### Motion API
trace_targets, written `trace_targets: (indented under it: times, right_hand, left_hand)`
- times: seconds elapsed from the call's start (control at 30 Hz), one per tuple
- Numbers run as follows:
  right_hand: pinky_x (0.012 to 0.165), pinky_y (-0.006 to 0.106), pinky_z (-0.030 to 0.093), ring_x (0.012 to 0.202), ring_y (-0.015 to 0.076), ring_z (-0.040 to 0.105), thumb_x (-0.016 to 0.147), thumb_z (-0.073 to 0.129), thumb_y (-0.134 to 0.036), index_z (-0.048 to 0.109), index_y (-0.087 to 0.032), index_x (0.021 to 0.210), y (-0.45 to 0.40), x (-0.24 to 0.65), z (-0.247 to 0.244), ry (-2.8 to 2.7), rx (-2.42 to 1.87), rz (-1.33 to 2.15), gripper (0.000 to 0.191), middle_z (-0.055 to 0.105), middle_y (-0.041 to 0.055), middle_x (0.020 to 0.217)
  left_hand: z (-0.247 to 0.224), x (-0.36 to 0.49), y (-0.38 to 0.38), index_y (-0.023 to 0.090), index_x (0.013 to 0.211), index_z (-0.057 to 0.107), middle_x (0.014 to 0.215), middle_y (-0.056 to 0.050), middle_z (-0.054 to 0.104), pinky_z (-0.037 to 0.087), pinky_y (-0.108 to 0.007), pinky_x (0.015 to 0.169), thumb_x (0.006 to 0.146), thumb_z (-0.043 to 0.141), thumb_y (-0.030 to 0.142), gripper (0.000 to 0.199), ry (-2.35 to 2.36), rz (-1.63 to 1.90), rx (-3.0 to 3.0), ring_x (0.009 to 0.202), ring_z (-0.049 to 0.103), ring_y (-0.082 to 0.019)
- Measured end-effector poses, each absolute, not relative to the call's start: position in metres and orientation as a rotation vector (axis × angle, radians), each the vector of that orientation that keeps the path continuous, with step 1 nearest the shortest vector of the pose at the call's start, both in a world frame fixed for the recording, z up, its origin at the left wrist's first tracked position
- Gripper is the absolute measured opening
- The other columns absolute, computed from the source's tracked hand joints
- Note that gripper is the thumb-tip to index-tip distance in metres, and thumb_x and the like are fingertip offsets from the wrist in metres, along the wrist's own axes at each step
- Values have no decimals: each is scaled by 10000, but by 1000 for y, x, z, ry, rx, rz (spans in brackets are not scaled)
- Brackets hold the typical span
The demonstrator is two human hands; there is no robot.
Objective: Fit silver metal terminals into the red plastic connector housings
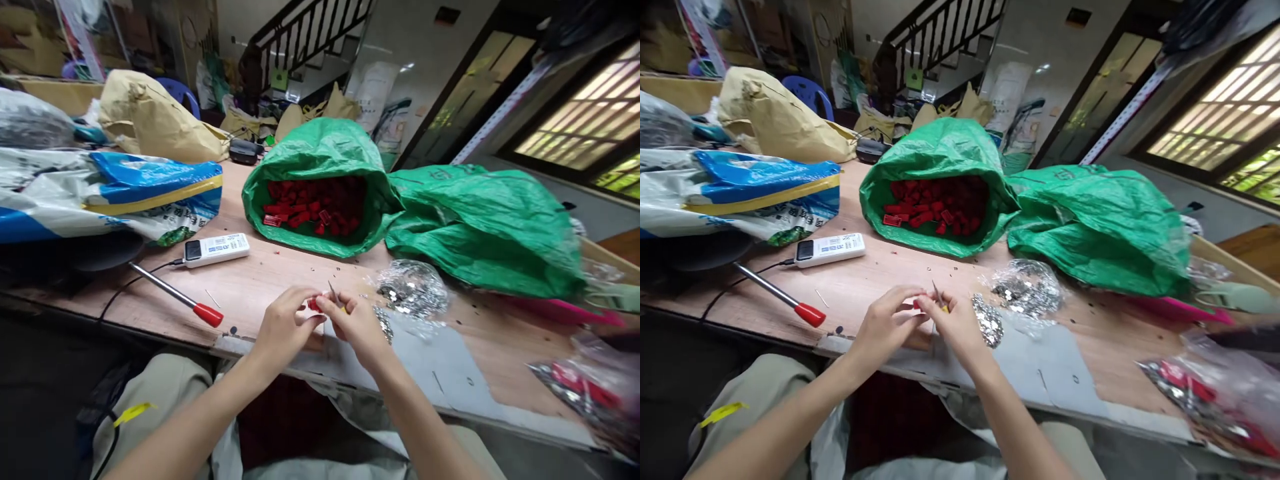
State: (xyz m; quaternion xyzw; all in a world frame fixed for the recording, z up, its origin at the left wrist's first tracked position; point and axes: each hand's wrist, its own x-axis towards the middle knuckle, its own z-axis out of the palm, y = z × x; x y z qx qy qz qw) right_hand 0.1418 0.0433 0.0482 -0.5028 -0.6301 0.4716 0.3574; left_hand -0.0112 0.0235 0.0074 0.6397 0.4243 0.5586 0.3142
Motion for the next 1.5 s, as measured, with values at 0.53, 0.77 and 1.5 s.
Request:
trace_targets:
  times: [0.53, 0.77, 1.5]
  right_hand:
    - [652, 305, 438, 758, 262, 672, 822, 621, -317, 780, -219, 845, 71, 282, 41, -1855, -1938, 447, 188, 761, 49, 826]
    - [703, 324, 420, 891, 292, 663, 825, 646, -263, 767, -206, 835, 86, 306, 25, -1778, -2011, 198, 134, 757, 89, 949]
    - [712, 329, 428, 866, 266, 656, 838, 645, -261, 746, -214, 845, 83, 297, 15, -1856, -1893, 143, 111, 719, 68, 953]
  left_hand:
    - [6, 7, 8, 186, 1063, 693, 1093, -78, 691, 622, -328, 874, 855, 706, 281, 229, 1075, 1066, 1463, 977, 717, -215]
    - [3, 6, 7, 207, 1079, 693, 1089, -54, 715, 597, -318, 911, 869, 710, 305, 233, 1100, 1009, 1478, 993, 722, -205]
    - [4, 7, 5, 199, 1054, 701, 1072, -63, 716, 575, -310, 875, 854, 716, 281, 216, 1118, 1003, 1587, 973, 702, -204]
